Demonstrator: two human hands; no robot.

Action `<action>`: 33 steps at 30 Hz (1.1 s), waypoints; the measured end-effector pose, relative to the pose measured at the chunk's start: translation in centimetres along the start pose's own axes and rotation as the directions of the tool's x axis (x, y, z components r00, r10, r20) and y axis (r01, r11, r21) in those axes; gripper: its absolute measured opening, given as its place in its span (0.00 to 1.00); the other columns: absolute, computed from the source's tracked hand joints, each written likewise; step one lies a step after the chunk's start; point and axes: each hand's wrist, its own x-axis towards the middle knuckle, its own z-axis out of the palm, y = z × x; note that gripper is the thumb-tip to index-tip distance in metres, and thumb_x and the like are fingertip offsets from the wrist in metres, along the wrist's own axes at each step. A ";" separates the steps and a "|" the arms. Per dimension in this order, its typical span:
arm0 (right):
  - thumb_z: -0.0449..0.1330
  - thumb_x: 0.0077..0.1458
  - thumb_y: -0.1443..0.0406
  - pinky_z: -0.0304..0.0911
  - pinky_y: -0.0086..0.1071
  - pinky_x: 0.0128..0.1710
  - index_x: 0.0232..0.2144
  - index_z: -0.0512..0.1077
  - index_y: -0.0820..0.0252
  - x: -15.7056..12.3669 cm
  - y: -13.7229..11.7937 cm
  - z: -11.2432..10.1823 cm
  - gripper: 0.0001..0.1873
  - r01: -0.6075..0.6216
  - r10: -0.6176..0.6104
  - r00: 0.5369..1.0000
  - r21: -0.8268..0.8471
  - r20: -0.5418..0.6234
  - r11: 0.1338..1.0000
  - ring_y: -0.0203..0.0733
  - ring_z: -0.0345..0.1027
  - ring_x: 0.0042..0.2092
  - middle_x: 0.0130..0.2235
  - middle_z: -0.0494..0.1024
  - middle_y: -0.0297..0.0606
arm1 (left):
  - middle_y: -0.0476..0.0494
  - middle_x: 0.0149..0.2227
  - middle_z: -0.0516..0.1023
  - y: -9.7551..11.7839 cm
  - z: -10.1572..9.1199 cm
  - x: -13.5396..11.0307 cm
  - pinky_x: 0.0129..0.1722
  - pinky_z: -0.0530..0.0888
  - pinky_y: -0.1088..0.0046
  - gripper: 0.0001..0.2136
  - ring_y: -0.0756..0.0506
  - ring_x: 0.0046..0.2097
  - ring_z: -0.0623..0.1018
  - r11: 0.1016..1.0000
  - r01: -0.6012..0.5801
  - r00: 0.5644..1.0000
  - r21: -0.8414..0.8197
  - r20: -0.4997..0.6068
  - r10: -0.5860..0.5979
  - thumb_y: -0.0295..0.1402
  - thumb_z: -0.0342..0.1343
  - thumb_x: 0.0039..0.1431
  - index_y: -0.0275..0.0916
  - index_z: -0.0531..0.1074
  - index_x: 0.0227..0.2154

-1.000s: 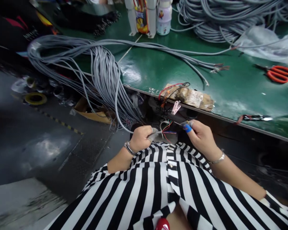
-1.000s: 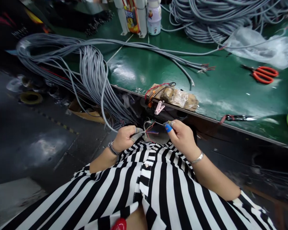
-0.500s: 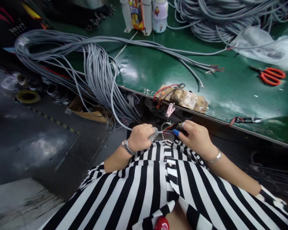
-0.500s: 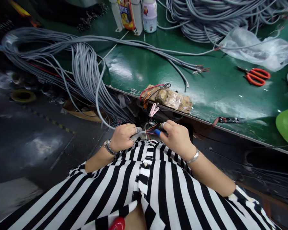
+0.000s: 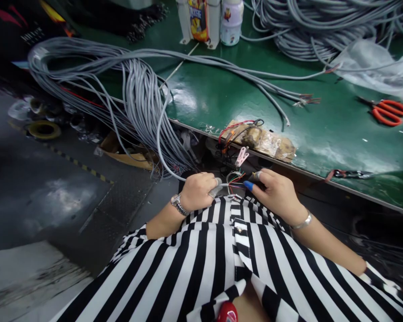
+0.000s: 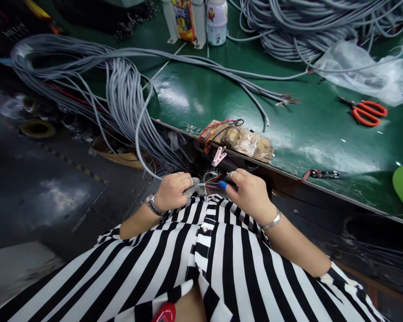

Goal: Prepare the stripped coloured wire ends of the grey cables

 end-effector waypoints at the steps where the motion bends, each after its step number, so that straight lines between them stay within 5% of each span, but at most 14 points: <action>1: 0.56 0.57 0.60 0.46 0.31 0.26 0.22 0.62 0.59 0.0 0.0 0.1 0.15 0.006 -0.006 1.000 -0.004 0.005 1.000 0.36 0.58 0.27 0.26 0.66 0.35 | 0.46 0.23 0.68 0.0 0.0 0.0 0.28 0.62 0.69 0.05 0.47 0.27 0.67 1.000 -0.003 1.000 0.001 0.000 0.003 0.26 0.51 0.51 0.37 0.71 0.25; 33: 0.56 0.55 0.62 0.46 0.30 0.26 0.20 0.57 0.58 1.0 -0.1 1.5 0.15 0.026 -0.028 0.999 0.125 0.015 0.992 0.34 0.54 0.25 0.24 0.62 0.32 | 0.46 0.24 0.69 -0.3 -0.1 -0.4 0.29 0.63 0.69 0.05 0.47 0.29 0.69 0.999 0.047 0.994 0.026 0.098 -0.050 0.27 0.50 0.52 0.38 0.71 0.27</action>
